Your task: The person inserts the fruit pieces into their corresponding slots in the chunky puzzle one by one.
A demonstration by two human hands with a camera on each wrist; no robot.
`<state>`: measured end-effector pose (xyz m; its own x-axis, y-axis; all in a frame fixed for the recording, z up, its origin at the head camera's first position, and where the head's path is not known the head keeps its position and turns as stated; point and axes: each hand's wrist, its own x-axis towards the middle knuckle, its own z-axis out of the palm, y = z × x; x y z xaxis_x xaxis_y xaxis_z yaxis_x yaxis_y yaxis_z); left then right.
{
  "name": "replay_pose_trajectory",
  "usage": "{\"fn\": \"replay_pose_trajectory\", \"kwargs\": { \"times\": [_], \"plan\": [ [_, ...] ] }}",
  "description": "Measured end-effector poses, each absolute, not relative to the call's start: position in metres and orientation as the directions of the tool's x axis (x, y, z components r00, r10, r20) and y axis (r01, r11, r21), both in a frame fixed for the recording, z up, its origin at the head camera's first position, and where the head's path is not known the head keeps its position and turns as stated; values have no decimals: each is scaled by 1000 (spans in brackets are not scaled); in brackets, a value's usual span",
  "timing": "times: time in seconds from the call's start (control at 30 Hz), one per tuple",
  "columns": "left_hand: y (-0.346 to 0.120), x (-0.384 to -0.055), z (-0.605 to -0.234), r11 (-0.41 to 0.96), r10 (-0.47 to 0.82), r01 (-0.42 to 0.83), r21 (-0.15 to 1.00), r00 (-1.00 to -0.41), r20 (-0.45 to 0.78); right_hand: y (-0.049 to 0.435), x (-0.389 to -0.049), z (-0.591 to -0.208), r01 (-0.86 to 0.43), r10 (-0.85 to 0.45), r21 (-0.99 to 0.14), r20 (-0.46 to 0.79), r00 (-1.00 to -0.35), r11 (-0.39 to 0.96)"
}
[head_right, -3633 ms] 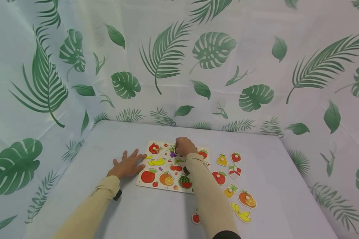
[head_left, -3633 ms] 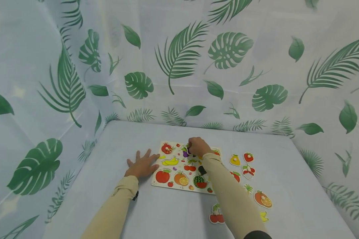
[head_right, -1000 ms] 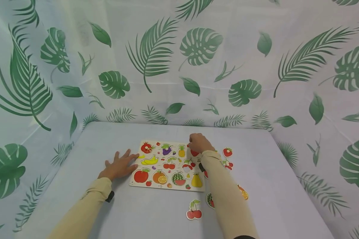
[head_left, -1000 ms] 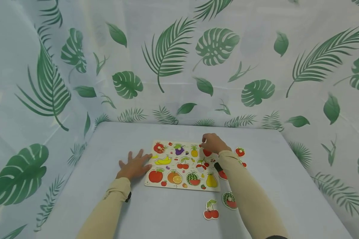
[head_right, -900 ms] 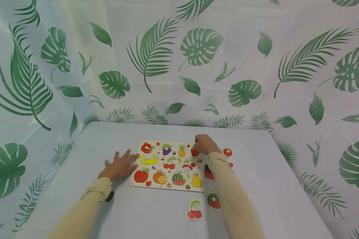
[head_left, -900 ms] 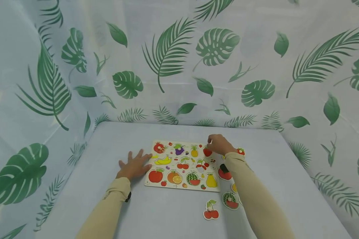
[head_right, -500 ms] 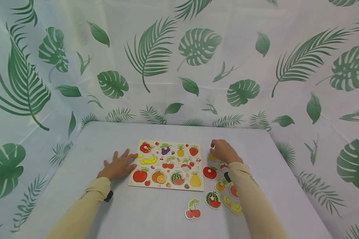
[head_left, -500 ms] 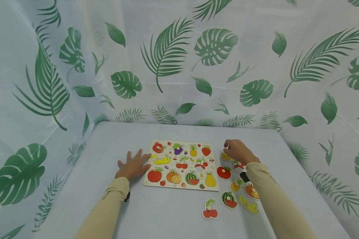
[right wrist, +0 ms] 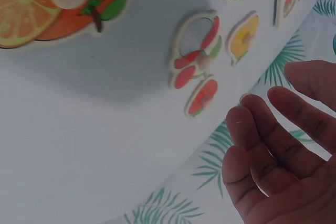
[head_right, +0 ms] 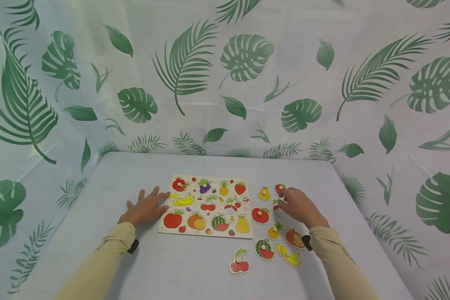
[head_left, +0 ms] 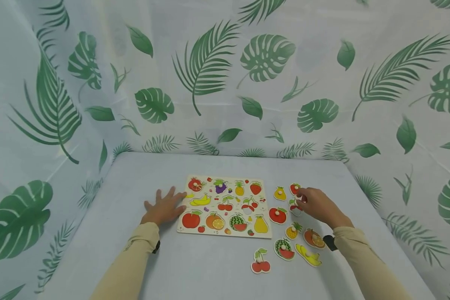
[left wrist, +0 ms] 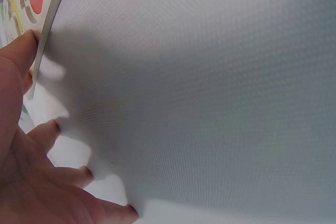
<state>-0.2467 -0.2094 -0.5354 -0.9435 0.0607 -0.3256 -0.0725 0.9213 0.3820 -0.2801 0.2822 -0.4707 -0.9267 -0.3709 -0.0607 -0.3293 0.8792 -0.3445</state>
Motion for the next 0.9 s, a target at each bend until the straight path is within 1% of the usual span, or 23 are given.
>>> {"fn": "replay_pose_trajectory", "kwargs": {
  "times": [0.17, 0.53, 0.73, 0.9],
  "plan": [
    [-210, -245, -535, 922, 57, -73, 380, -946, -320, 285, -266, -480, -332, -375, -355, -60, -925, 874],
    [-211, -243, -534, 917, 69, -65, 393, -946, -317, 277, -227, -494, -294, -372, -407, -126, -920, 865],
    [-211, -244, -534, 916, 66, -67, 395, -947, -313, 270, -219, -506, -297, -381, -413, -136, -915, 861],
    [-210, -244, -535, 917, 63, -70, 393, -946, -317, 264, -218, -516, -247, -337, -409, -163, -927, 878]
  ]
}}
